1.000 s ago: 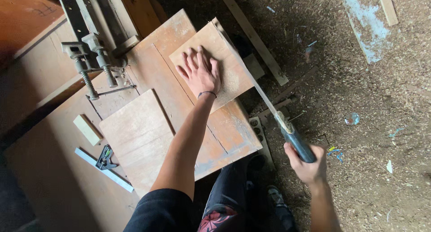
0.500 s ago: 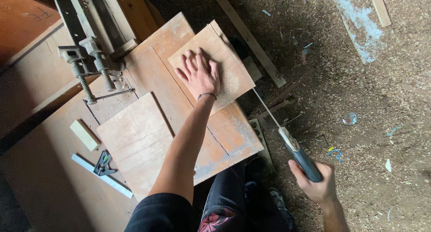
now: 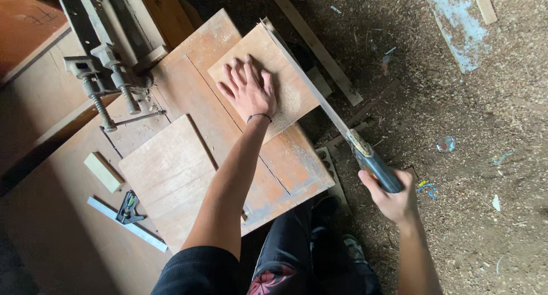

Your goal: The person uses a hand saw to cut a rectangular piece of wood clamped to a workbench. They hold the wood steady with their left hand while sawing with their right hand, completing the cut and separating the piece.

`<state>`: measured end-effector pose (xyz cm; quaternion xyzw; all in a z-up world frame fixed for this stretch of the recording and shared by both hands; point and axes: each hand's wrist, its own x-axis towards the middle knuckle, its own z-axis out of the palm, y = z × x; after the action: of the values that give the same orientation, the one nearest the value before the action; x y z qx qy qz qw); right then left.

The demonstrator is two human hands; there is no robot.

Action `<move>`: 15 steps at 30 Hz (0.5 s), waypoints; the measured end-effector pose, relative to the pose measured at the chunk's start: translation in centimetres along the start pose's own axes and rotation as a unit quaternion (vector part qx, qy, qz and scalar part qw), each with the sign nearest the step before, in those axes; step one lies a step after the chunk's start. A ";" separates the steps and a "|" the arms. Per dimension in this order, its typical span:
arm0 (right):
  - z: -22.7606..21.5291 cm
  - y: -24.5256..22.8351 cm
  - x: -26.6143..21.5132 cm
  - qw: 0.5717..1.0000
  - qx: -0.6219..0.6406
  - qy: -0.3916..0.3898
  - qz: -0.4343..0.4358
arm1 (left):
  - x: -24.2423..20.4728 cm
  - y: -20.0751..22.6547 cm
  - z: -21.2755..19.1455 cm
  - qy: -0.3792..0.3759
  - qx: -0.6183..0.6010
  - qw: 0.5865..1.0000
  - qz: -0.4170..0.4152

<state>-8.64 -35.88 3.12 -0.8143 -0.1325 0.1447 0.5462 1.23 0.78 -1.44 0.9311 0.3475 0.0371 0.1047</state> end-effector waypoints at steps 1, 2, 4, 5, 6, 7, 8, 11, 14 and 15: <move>0.1 -0.3 -0.1 1.000 -0.010 -0.009 0.001 | 0.2 0.1 -0.1 0.004 -0.003 1.000 0.002; 0.3 -0.6 -0.6 1.000 -0.017 -0.013 0.008 | 0.1 0.1 -0.1 0.006 -0.006 1.000 0.003; 0.5 -1.0 -1.2 0.999 -0.030 -0.019 0.020 | 0.0 0.1 -0.2 0.007 -0.011 1.000 0.006; 0.5 -1.2 -1.3 0.999 -0.041 -0.012 0.018 | 0.0 0.1 -0.2 0.005 -0.014 1.000 0.007; 0.4 -1.3 -1.3 0.999 -0.051 -0.007 0.016 | 0.0 0.1 -0.3 0.004 -0.018 1.000 0.008; 0.3 -1.4 -1.4 0.998 -0.061 -0.001 0.014 | -0.1 0.1 -0.3 0.006 -0.018 1.000 0.017; 0.0 -1.4 -1.3 0.998 -0.050 0.005 0.035 | 0.0 0.2 -0.3 0.008 -0.020 0.999 0.026; -0.5 -1.4 -1.6 0.997 -0.033 0.009 0.072 | -0.5 0.1 -0.2 0.011 -0.028 0.999 0.040; -0.3 -1.6 -1.6 0.998 -0.043 0.004 0.047 | -0.2 0.2 -0.4 0.017 -0.031 0.998 0.043; -0.1 -1.6 -1.7 0.998 -0.040 0.004 0.043 | -0.2 0.3 -0.4 0.017 -0.031 0.998 0.042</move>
<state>-10.28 -36.05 4.83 -0.8407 -0.1014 0.1595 0.5074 1.19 0.51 -1.03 0.9404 0.3085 0.0684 0.1260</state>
